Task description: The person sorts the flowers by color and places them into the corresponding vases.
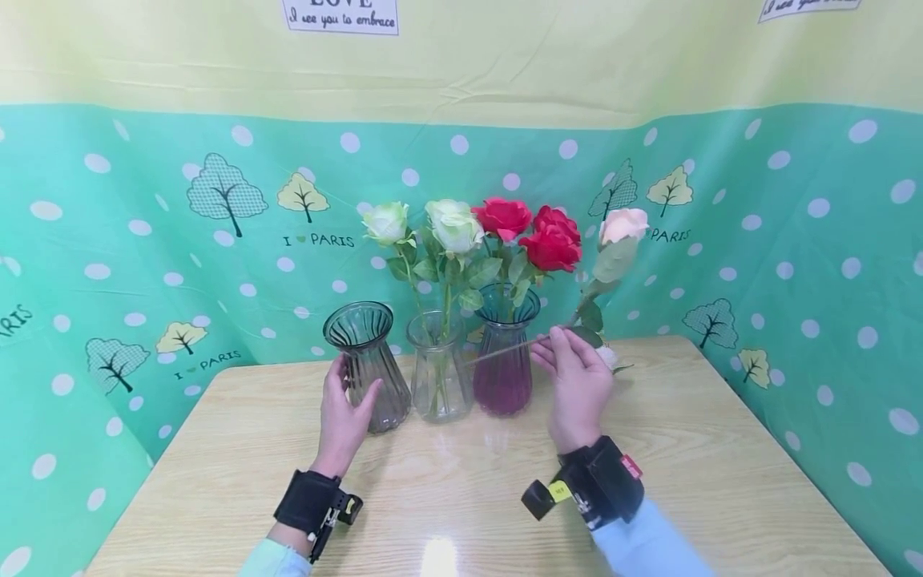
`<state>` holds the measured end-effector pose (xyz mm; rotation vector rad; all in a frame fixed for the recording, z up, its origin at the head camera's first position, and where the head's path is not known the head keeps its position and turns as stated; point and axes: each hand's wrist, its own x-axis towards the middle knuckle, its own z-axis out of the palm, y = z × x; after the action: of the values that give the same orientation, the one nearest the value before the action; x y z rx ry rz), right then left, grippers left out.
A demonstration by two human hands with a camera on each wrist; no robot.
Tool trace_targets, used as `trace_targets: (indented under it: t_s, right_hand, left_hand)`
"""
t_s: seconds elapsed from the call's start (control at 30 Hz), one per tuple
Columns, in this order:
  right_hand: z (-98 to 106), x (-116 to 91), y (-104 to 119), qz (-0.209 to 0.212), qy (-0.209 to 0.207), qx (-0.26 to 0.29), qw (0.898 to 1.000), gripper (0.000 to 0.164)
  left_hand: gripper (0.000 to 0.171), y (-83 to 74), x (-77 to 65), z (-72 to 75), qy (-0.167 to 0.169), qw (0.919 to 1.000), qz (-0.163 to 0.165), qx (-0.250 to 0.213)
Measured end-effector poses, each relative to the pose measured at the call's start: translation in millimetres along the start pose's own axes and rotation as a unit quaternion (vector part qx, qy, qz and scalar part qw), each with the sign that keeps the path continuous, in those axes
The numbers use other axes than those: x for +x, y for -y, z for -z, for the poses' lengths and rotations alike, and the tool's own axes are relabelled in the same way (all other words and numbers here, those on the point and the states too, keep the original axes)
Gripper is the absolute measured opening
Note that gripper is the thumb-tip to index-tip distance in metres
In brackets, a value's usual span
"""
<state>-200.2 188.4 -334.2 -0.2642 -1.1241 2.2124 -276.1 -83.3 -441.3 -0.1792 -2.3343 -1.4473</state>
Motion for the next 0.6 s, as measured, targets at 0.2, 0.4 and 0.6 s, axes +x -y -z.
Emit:
trace_targets:
  t_s: [0.2, 0.4, 0.6]
  right_hand:
    - [-29.3, 1.3, -15.4, 0.028, 0.020, 0.001, 0.999, 0.011]
    - [-54.9, -2.1, -27.0, 0.038, 0.038, 0.018, 0.998, 0.014]
    - [-73.0, -4.5, -35.7, 0.058, 0.051, 0.015, 0.997, 0.009]
  left_hand:
    - [0.077, 2.0, 0.8, 0.4, 0.001, 1.0000, -0.001, 0.004]
    - [0.078, 4.4, 0.8, 0.3, 0.001, 1.0000, 0.000, 0.004]
    - [0.079, 4.2, 1.1, 0.6, 0.004, 1.0000, 0.000, 0.003]
